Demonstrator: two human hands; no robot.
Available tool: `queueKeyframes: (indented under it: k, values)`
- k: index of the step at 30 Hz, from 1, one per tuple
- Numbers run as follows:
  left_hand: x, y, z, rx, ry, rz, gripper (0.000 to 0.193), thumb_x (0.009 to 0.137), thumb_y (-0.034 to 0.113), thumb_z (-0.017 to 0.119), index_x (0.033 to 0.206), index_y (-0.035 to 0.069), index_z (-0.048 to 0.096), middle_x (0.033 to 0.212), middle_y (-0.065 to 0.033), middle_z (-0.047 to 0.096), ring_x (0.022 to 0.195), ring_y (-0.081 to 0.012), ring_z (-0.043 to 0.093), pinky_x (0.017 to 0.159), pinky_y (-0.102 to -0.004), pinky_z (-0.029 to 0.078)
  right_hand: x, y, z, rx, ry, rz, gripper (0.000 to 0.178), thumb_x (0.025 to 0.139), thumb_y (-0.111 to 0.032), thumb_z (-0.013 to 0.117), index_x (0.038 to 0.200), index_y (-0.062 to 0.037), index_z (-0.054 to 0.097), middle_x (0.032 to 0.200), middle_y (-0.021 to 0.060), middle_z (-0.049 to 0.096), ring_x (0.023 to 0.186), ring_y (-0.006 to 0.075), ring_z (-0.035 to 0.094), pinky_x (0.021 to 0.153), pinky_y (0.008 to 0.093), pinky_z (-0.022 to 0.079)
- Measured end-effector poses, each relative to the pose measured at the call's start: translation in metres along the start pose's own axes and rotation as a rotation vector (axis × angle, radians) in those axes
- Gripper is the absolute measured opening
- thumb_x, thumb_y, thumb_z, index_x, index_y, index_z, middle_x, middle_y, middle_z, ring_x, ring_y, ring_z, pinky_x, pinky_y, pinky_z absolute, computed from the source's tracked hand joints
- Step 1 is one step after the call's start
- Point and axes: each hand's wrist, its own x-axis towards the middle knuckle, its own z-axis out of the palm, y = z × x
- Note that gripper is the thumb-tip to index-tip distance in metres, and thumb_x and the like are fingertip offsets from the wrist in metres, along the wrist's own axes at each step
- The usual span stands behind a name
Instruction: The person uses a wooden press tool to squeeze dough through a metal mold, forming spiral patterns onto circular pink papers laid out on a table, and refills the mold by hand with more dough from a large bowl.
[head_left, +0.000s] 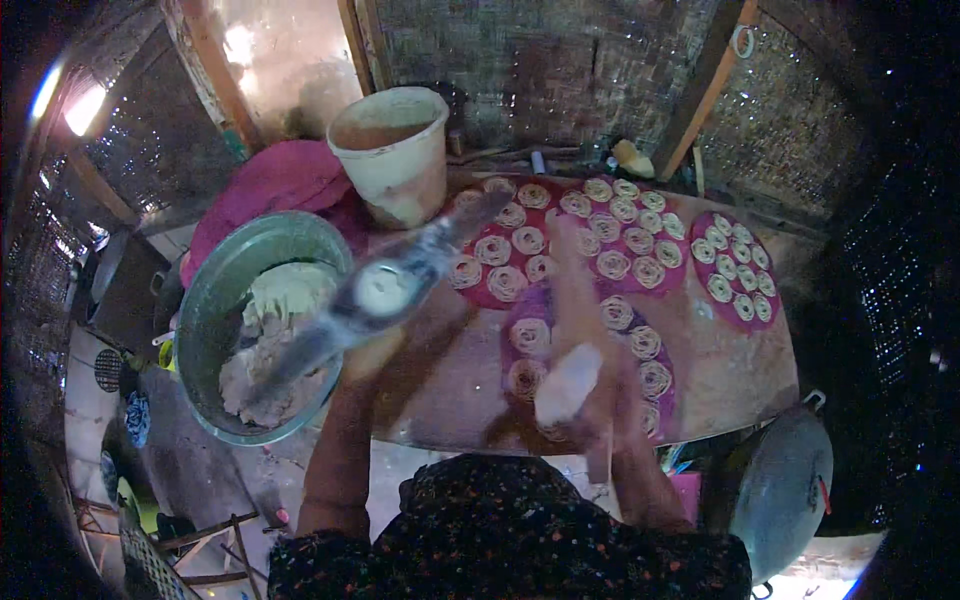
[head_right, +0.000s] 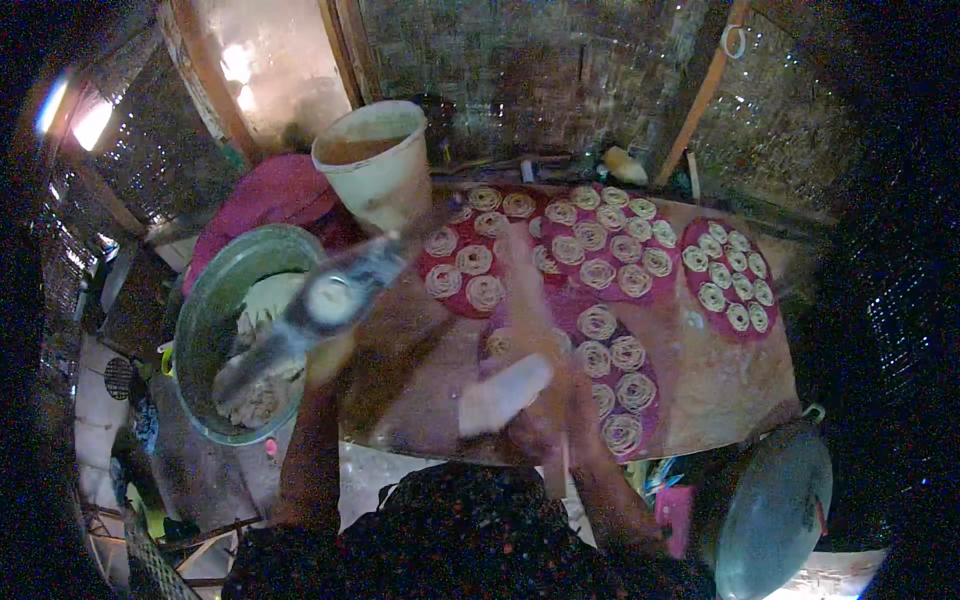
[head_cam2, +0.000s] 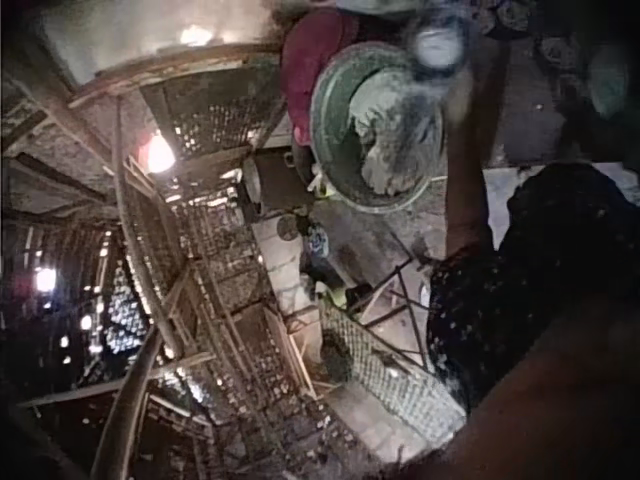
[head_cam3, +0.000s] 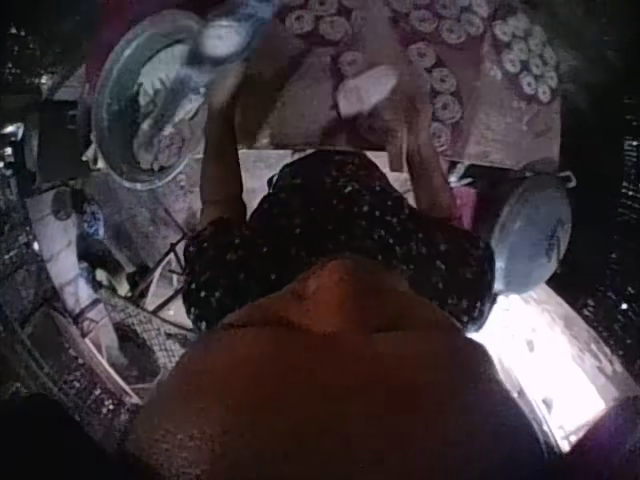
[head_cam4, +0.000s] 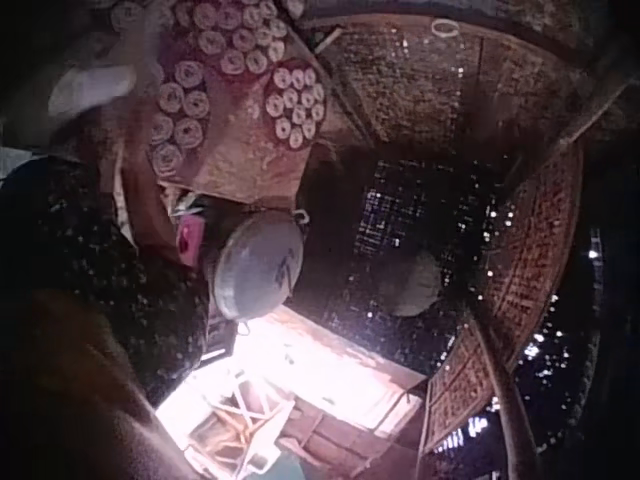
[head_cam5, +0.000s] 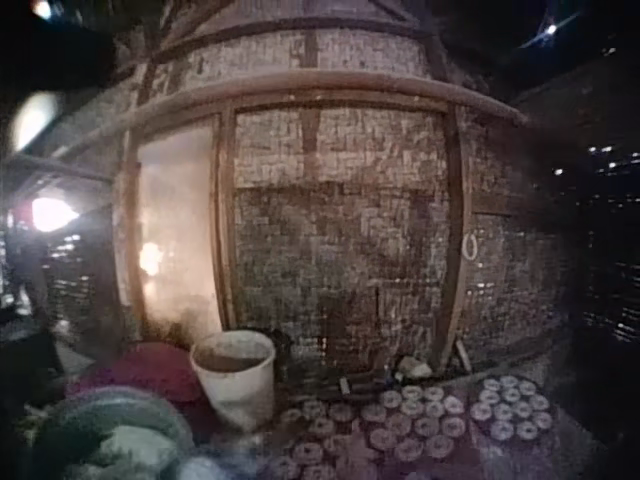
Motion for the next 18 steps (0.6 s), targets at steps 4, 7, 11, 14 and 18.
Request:
queueKeyframes:
  k: [4, 7, 11, 14, 18]
  values:
    - [-0.003, 0.064, 0.055, -0.473, -0.241, 0.260, 0.045, 0.080, 0.032, 0.057, 0.111, 0.001, 0.048, 0.106, -0.0090, 0.054, 0.093, -0.0215, 0.052, 0.086, -0.0356, 0.041, -0.033, -0.035, -0.085, -0.129, 0.163, -0.209, 0.064, 0.085, -0.061, 0.028, 0.113, -0.0051, 0.041, 0.079, 0.0046, 0.052, 0.065, 0.0147, 0.051, 0.059, 0.0269, 0.045]
    - [-0.011, 0.100, 0.077, -0.527, -0.461, 0.374, 0.048, 0.077, 0.031, 0.060, 0.114, 0.002, 0.046, 0.110, -0.0091, 0.052, 0.097, -0.0209, 0.051, 0.089, -0.0349, 0.040, -0.042, -0.034, -0.073, -0.260, 0.511, -0.441, 0.072, 0.086, -0.055, 0.035, 0.130, -0.0001, 0.021, 0.096, 0.0136, 0.055, 0.076, 0.0218, 0.055, 0.068, 0.0324, 0.047]
    - [-0.024, 0.129, 0.076, -0.496, -0.750, 0.464, 0.054, 0.075, 0.030, 0.064, 0.117, 0.003, 0.044, 0.115, -0.0093, 0.049, 0.102, -0.0201, 0.048, 0.092, -0.0341, 0.037, -0.066, -0.071, -0.046, -1.393, 0.227, -0.712, 0.079, 0.076, -0.038, 0.057, 0.131, 0.0023, 0.016, 0.101, 0.0249, 0.053, 0.081, 0.0379, 0.059, 0.072, 0.0416, 0.047]
    - [-0.035, 0.144, 0.070, -0.431, -0.972, 0.488, 0.058, 0.073, 0.029, 0.068, 0.119, 0.003, 0.043, 0.119, -0.0094, 0.047, 0.106, -0.0196, 0.046, 0.095, -0.0335, 0.035, -0.087, -0.086, -0.033, -1.858, 0.177, -0.621, 0.088, 0.072, -0.045, 0.061, 0.131, 0.0006, 0.015, 0.102, 0.0275, 0.052, 0.086, 0.0430, 0.057, 0.074, 0.0459, 0.048]
    - [-0.053, 0.147, 0.080, -0.343, -1.153, 0.391, 0.065, 0.070, 0.028, 0.072, 0.122, 0.004, 0.041, 0.125, -0.0096, 0.044, 0.112, -0.0188, 0.044, 0.099, -0.0327, 0.032, -0.104, -0.078, -0.017, -1.628, 0.088, -0.308, 0.089, 0.070, -0.051, 0.063, 0.130, -0.0004, 0.021, 0.101, 0.0281, 0.053, 0.086, 0.0416, 0.057, 0.073, 0.0459, 0.048]
